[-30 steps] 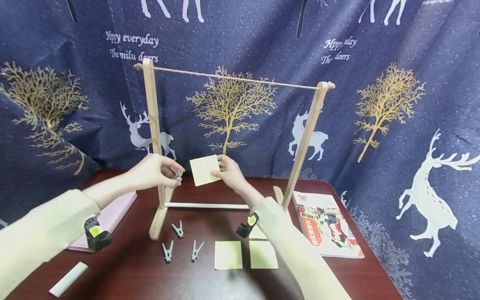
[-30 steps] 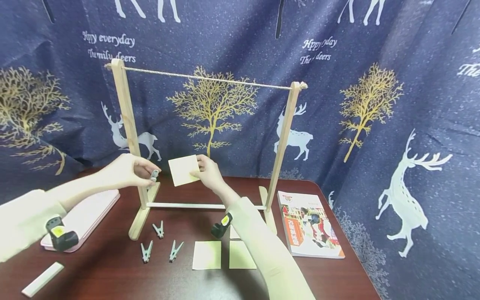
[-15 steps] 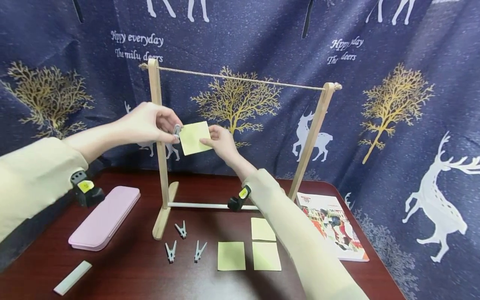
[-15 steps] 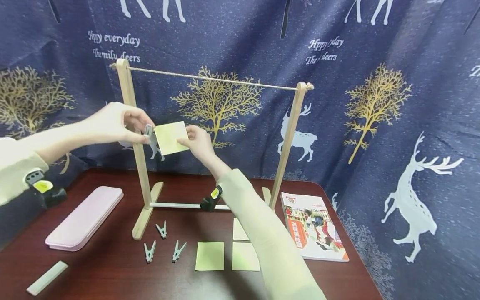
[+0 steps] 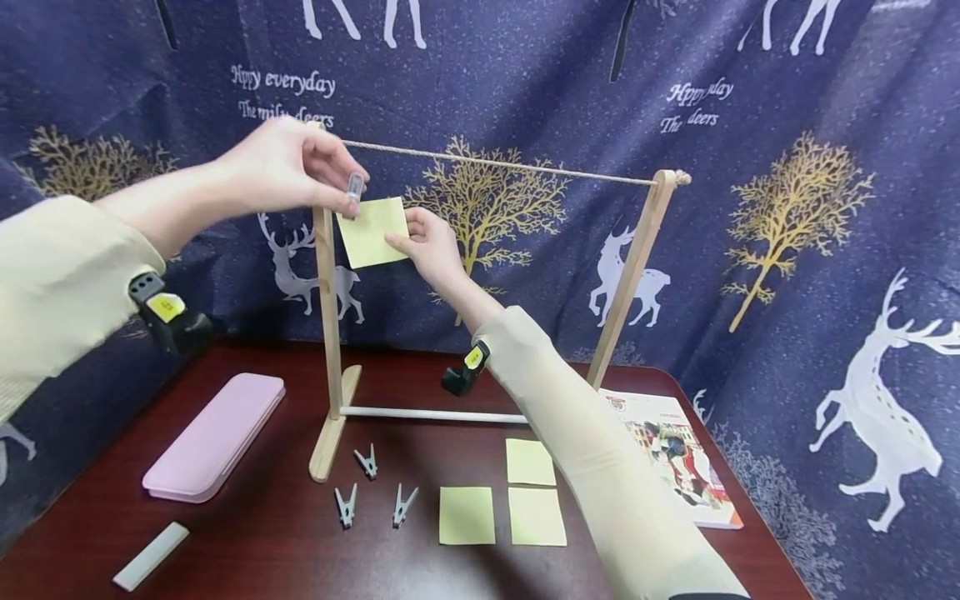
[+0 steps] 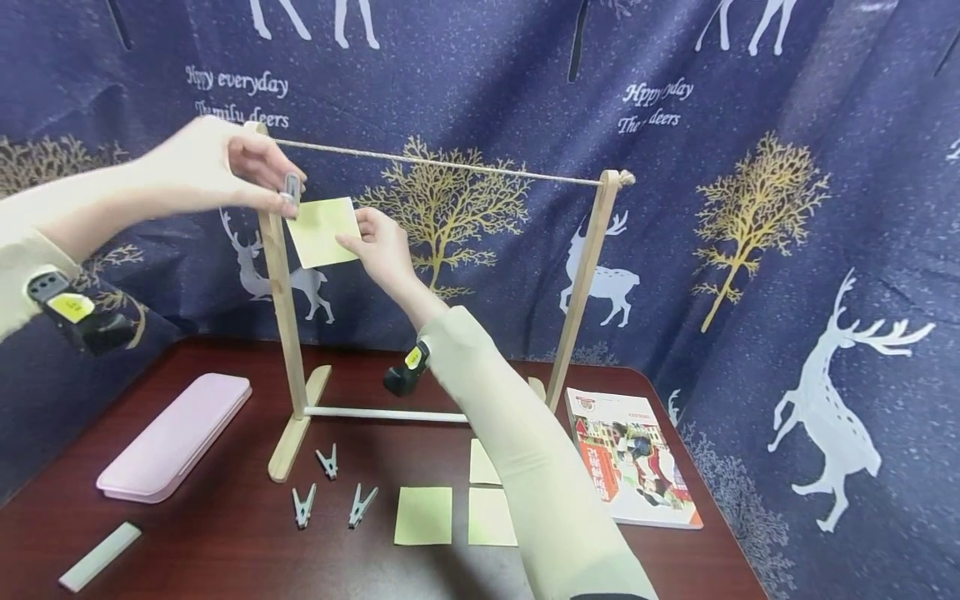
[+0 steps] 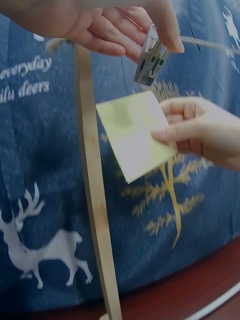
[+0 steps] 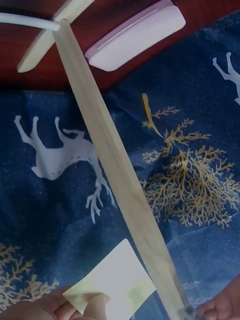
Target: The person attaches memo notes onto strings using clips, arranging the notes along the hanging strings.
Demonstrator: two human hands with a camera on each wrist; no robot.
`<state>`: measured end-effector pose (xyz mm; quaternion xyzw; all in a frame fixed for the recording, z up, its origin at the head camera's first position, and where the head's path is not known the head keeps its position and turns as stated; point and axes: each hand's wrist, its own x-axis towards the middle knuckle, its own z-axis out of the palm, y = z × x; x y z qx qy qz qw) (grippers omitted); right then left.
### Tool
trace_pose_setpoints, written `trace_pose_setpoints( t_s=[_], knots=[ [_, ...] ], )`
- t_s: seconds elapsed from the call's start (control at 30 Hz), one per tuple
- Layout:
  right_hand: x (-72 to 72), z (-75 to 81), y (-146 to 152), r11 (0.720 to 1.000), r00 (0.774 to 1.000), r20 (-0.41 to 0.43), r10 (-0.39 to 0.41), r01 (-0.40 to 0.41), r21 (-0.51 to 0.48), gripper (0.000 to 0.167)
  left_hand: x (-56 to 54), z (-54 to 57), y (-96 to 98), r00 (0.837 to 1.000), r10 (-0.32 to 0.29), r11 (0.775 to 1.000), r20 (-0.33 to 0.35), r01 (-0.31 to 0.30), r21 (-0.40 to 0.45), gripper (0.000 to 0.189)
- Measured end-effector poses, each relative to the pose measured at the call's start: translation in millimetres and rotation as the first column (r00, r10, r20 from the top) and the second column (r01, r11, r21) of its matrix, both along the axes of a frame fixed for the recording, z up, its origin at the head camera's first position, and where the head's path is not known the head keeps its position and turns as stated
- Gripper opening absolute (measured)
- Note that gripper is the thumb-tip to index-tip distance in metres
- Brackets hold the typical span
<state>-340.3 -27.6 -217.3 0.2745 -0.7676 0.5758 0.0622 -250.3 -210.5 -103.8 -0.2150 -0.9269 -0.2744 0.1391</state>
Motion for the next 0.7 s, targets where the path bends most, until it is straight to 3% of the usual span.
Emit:
trace_pose_setpoints(
  t_s=[0.13, 0.27, 0.53, 0.7],
  knots=[
    [1.6, 10.1, -5.3, 0.999, 0.999, -0.04, -0.019, 0.017, -0.049, 0.028, -3.6, 16.7, -2.1, 1.0, 0.009, 0.996, -0.013, -0.008, 0.093, 0.04],
    [3.8, 19.8, -8.6, 0.996, 0.997, -0.069, -0.03, 0.024, -0.083, 0.028, -7.6, 26.5, -5.1, 0.998, 0.053, 0.987, -0.039, -0.046, 0.153, 0.039],
    [7.4, 32.8, -8.0, 0.993, 0.999, -0.044, -0.023, 0.018, -0.114, 0.029, -14.6, 34.4, -6.4, 0.988, 0.143, 0.968, -0.065, -0.126, 0.219, 0.043],
    [6.4, 34.7, -7.3, 0.99, 0.999, -0.028, -0.023, 0.019, -0.143, 0.028, -18.6, 34.8, 0.1, 0.985, 0.151, 0.951, -0.087, -0.121, 0.284, 0.036]
  ],
)
